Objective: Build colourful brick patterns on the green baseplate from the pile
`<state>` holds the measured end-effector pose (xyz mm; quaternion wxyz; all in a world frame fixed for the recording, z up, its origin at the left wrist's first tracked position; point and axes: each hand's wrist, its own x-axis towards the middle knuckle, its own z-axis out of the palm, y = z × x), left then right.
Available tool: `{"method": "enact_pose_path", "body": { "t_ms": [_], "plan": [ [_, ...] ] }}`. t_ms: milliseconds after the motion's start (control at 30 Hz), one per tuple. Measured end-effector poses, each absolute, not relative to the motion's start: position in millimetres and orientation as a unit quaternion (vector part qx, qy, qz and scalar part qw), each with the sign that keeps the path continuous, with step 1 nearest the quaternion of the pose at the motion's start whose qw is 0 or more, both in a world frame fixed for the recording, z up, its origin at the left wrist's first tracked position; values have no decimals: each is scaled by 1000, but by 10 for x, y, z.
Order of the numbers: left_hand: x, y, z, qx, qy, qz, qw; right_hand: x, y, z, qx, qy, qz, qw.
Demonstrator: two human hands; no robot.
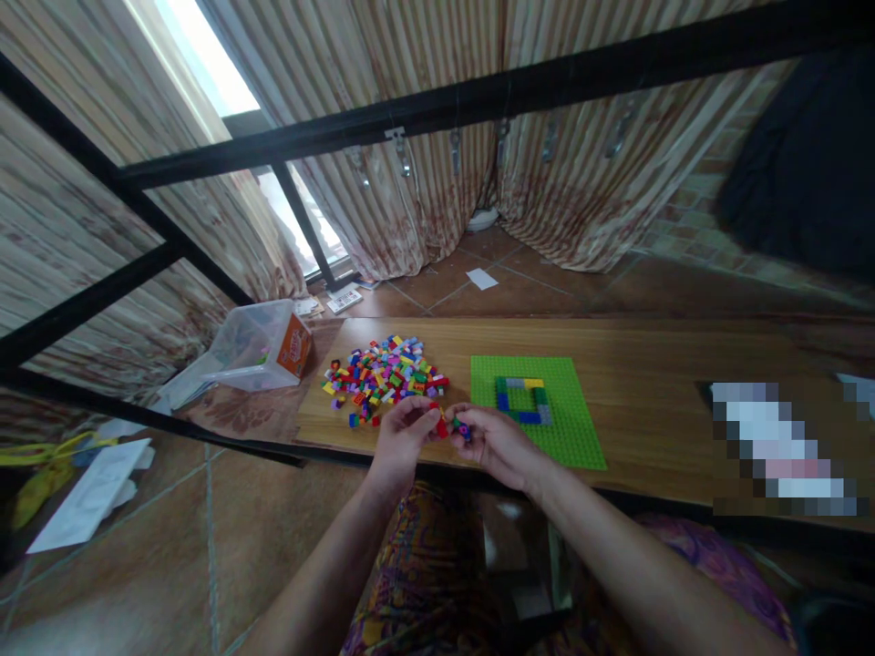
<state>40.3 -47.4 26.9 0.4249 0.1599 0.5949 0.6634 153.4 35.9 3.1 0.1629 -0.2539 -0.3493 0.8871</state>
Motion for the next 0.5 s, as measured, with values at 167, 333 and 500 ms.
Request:
{"method": "enact_pose_path", "body": {
  "t_ms": [167,333,500],
  "plan": [
    [239,-554,198,161,642,644,383,1559,380,70,-272,-340,885,163],
    [-256,-629,-7,265,786,518,208,1581,442,56,-366,-357,839,183],
    [-574,-549,-113,350,869,339,83,1597,495,37,-383,-359,829,193]
  ]
}}
